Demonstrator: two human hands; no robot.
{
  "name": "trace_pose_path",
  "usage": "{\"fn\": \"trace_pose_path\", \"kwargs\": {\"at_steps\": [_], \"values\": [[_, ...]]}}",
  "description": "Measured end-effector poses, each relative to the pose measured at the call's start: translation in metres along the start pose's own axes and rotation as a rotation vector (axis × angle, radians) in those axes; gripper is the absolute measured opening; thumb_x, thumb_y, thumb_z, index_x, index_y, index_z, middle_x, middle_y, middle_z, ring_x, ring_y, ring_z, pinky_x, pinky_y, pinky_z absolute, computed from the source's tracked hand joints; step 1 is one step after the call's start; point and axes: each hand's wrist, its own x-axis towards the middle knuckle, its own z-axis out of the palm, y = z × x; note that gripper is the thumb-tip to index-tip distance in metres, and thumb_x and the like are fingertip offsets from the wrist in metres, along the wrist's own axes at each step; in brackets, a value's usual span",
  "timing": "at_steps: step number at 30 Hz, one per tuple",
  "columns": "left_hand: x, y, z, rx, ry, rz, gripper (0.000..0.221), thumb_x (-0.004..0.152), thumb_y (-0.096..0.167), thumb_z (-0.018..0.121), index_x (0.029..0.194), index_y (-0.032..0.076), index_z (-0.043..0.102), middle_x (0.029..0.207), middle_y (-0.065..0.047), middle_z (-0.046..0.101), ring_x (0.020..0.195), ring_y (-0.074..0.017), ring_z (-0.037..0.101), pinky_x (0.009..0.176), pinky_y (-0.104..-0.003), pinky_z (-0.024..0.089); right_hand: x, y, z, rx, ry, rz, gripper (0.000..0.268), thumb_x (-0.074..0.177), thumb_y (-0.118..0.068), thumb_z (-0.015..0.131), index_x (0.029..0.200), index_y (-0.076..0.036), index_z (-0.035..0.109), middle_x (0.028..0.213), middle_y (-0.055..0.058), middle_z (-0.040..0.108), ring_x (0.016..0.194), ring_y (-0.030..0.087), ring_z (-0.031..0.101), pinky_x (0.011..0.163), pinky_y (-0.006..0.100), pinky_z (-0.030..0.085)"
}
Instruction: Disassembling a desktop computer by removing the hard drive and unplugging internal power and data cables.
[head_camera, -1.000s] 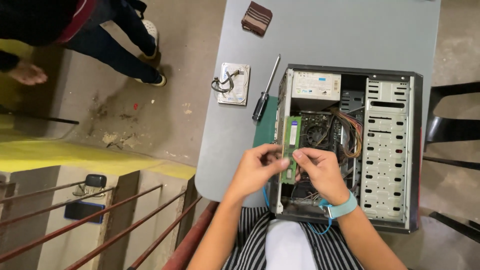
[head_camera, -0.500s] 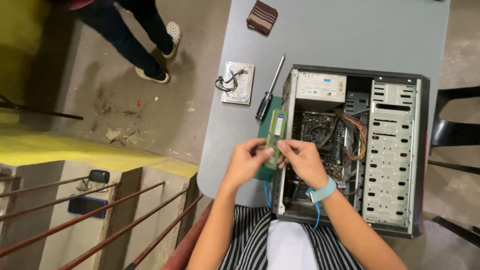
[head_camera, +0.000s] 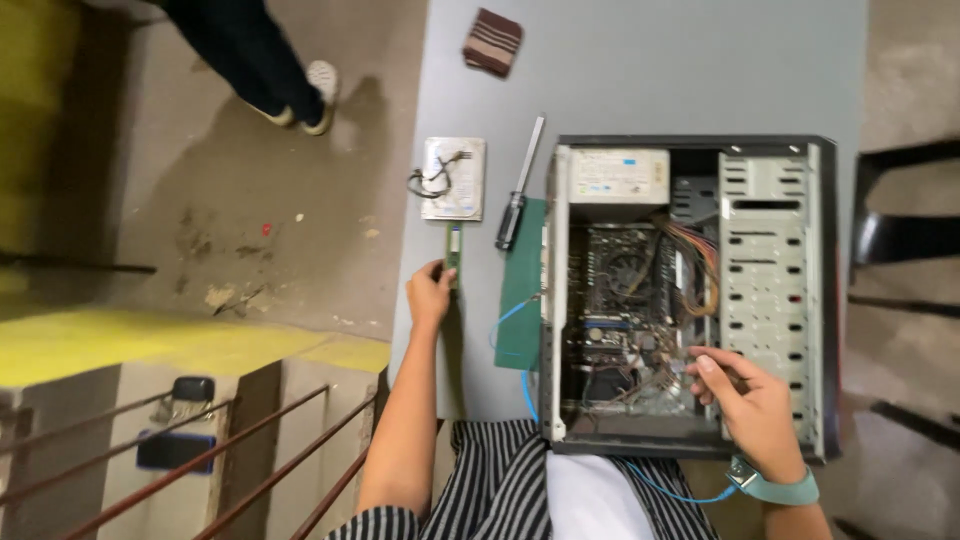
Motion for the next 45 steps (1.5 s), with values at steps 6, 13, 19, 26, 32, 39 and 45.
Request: {"fn": "trace_pose_path", "kwargs": {"at_steps": [6, 13, 19, 26, 32, 39, 45], "values": [[-0.021, 0.01, 0.013, 0.454, 0.226, 0.163, 0.038, 0.094, 0.029, 0.066, 0.128, 0.012, 0.068, 0.112, -0.018, 0.058, 0.107, -0.0429, 0.059, 0.092, -0.055, 0.049, -0.014, 0.016, -0.018, 0.142, 0.226, -0.05, 0.027, 0.099, -0.008, 0.065, 0.117, 0.01, 0.073, 0.09, 0.019, 0.076, 0.075, 0.023, 0.07, 0.073, 0.032, 0.061], [-0.024, -0.007, 0.017, 0.517, 0.247, 0.252, 0.044, 0.094, 0.037, 0.068, 0.127, 0.009, 0.066, 0.11, -0.017, 0.059, 0.105, -0.0417, 0.058, 0.09, -0.054, 0.048, -0.022, 0.022, -0.024, 0.068, 0.264, -0.052, 0.024, 0.103, -0.009, 0.065, 0.118, 0.007, 0.073, 0.092, 0.018, 0.074, 0.077, 0.022, 0.068, 0.075, 0.032, 0.061], [-0.045, -0.03, 0.034, 0.505, 0.297, 0.269, 0.033, 0.091, 0.033, 0.073, 0.106, 0.005, 0.063, 0.101, -0.02, 0.06, 0.092, -0.0436, 0.059, 0.081, -0.054, 0.048, -0.007, 0.022, 0.009, 0.021, 0.129, -0.058, 0.025, 0.101, -0.013, 0.068, 0.118, 0.004, 0.075, 0.091, 0.017, 0.075, 0.08, 0.019, 0.067, 0.076, 0.03, 0.056], [-0.098, -0.001, 0.035, 0.371, 0.381, 0.183, 0.045, 0.083, 0.029, 0.082, 0.119, 0.003, 0.07, 0.102, -0.015, 0.064, 0.092, -0.0401, 0.07, 0.078, -0.05, 0.06, 0.036, -0.038, 0.151, -0.027, -0.233, -0.527, 0.018, 0.092, -0.014, 0.079, 0.108, -0.004, 0.08, 0.097, 0.018, 0.078, 0.088, 0.03, 0.077, 0.073, 0.037, 0.062], [-0.096, -0.011, 0.045, 0.399, 0.424, 0.228, 0.054, 0.078, 0.034, 0.086, 0.121, 0.005, 0.069, 0.104, -0.012, 0.061, 0.094, -0.0362, 0.07, 0.079, -0.046, 0.061, 0.117, -0.013, 0.255, -0.488, -0.455, -0.879, 0.025, 0.097, -0.017, 0.067, 0.117, -0.003, 0.074, 0.108, 0.015, 0.076, 0.099, 0.036, 0.074, 0.086, 0.047, 0.058], [-0.11, 0.04, 0.023, -0.042, 0.239, 0.201, 0.045, 0.096, 0.033, 0.074, 0.12, -0.004, 0.071, 0.107, -0.022, 0.065, 0.099, -0.0431, 0.069, 0.085, -0.048, 0.058, 0.074, -0.031, 0.13, -0.203, -0.149, -0.838, 0.021, 0.093, -0.012, 0.075, 0.114, -0.01, 0.078, 0.105, 0.014, 0.076, 0.099, 0.037, 0.074, 0.083, 0.045, 0.058], [-0.124, 0.103, 0.025, -0.286, -0.325, 0.189, 0.044, 0.091, 0.042, 0.079, 0.123, 0.013, 0.076, 0.112, -0.015, 0.077, 0.105, -0.0302, 0.074, 0.086, -0.041, 0.058, 0.05, 0.042, -0.017, -0.385, 0.299, -0.694, 0.014, 0.101, -0.008, 0.076, 0.115, -0.008, 0.08, 0.104, 0.01, 0.073, 0.095, 0.031, 0.072, 0.085, 0.039, 0.056]]}}
